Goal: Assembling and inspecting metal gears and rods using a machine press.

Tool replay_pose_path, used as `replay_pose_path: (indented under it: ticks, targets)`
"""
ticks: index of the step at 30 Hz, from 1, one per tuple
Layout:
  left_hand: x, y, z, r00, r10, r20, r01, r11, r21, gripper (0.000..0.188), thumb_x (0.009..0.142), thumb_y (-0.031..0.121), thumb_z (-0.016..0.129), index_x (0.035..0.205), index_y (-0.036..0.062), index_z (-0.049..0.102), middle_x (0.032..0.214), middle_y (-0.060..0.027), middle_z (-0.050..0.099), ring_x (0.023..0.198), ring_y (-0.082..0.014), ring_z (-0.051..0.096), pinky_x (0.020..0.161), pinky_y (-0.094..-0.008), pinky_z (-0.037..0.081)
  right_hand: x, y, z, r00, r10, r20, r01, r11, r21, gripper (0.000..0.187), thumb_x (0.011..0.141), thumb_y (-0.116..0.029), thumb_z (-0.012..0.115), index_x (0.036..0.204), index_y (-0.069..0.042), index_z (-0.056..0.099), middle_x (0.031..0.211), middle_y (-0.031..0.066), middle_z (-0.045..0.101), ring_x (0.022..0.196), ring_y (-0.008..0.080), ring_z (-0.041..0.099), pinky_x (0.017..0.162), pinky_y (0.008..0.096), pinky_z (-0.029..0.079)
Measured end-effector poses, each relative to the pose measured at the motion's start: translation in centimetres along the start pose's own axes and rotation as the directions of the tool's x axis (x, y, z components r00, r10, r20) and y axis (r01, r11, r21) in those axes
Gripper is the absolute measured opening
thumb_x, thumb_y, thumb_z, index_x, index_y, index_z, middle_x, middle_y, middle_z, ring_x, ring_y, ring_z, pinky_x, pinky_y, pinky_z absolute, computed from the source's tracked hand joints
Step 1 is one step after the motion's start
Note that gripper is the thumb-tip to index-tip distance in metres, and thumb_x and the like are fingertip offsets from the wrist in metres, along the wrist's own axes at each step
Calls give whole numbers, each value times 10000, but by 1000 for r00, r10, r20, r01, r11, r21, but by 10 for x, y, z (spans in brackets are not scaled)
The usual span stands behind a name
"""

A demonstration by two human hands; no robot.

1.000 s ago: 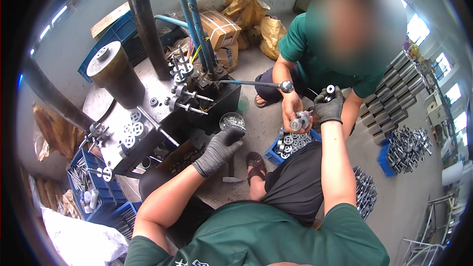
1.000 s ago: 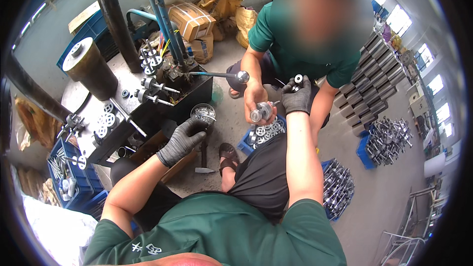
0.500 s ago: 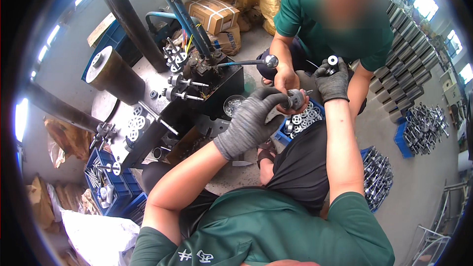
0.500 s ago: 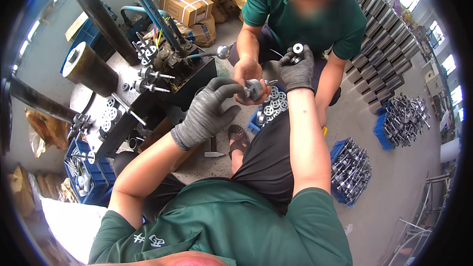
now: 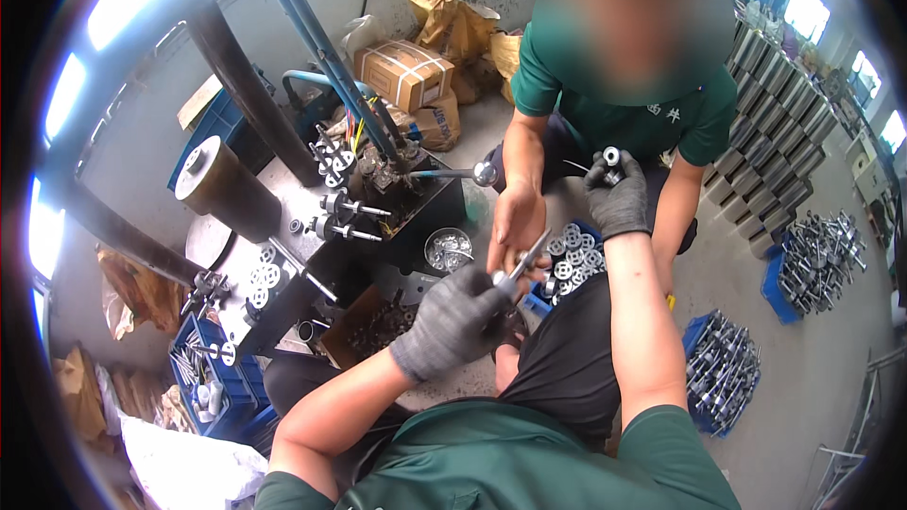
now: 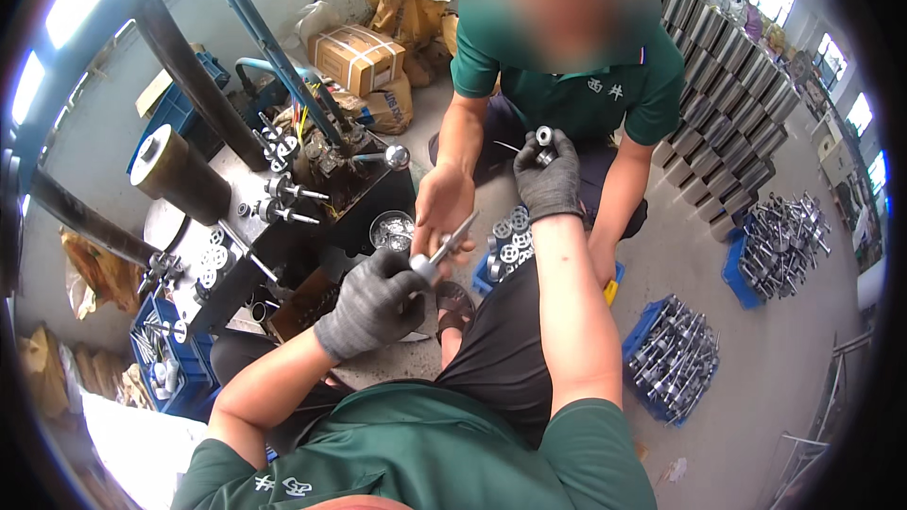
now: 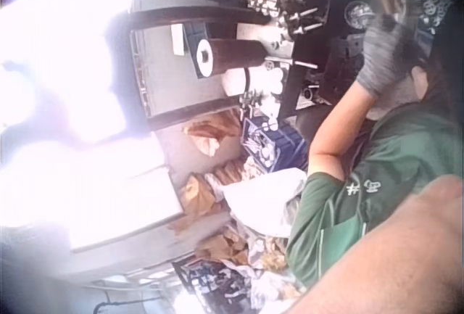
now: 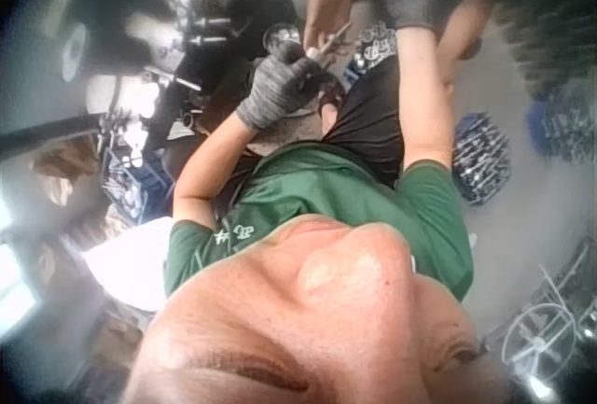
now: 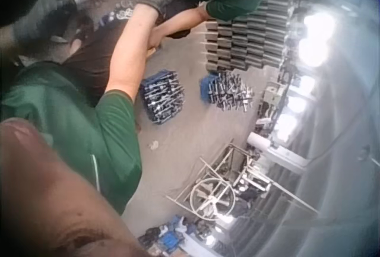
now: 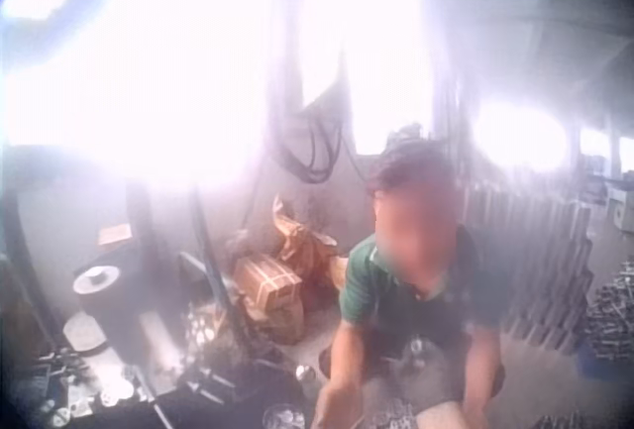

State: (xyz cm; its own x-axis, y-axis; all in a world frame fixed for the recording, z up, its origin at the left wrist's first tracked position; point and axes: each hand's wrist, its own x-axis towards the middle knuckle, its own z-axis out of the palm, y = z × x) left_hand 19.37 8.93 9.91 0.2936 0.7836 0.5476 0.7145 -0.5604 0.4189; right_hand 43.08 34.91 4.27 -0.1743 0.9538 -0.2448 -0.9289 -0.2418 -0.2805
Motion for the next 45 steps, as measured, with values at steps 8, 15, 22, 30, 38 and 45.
replay_pose_path:
  ticks: [8, 15, 22, 30, 38, 45]
  targets:
    - [-88, -44, 20, 770, -576, 276, 636, 656, -406, 233, 786, 118, 731, 934, 20, 580, 774, -78, 587, 711, -156, 584, 668, -342, 509, 14, 14, 14, 977, -42, -209, 65, 993, 101, 56, 925, 10, 631, 976, 24, 614, 866, 143, 655, 749, 248, 673, 706, 364, 646]
    - [-185, -103, 73, 400, -706, 585, 910, 381, -163, 287, 771, 167, 779, 972, 7, 648, 884, -107, 693, 846, -183, 660, 751, -350, 541, 16, 2, -1, 998, 66, -10, -67, 997, -30, 280, 1002, -282, 579, 1041, -9, 625, 923, 180, 693, 706, 233, 672, 592, 317, 593]
    - [-310, -169, 153, 107, -695, 711, 652, 589, 477, 396, 716, 289, 771, 995, 10, 765, 1048, -219, 739, 1013, -356, 715, 869, -437, 559, 43, 26, -9, 945, 242, 220, -213, 966, -146, 247, 974, -233, 572, 1056, -5, 623, 973, 151, 686, 860, 258, 676, 716, 359, 608]
    - [-413, -227, 184, 115, -570, 813, 401, 776, 487, 333, 788, 223, 659, 1021, 22, 786, 1057, -222, 739, 1038, -354, 712, 896, -439, 557, 31, 29, -13, 972, 204, 121, -171, 956, -236, 208, 969, -201, 604, 1078, -24, 603, 989, 101, 636, 845, 223, 637, 679, 349, 579]
    - [-226, -145, 44, 545, -461, 700, 713, 695, -96, 318, 896, 222, 662, 1167, 59, 696, 1043, -206, 721, 982, -365, 695, 871, -442, 547, 30, 40, -2, 974, 169, 151, -128, 960, -250, 177, 975, -153, 612, 1086, -15, 627, 986, 129, 664, 832, 235, 664, 701, 352, 598]
    - [-13, -196, -124, 772, -634, -51, 635, 773, 11, 297, 907, 234, 711, 1146, 59, 723, 1046, -159, 738, 990, -255, 720, 891, -377, 567, 36, 52, 9, 954, 253, 159, -230, 962, -151, 188, 960, -86, 602, 1105, 27, 639, 1097, 174, 685, 905, 257, 691, 766, 384, 612]
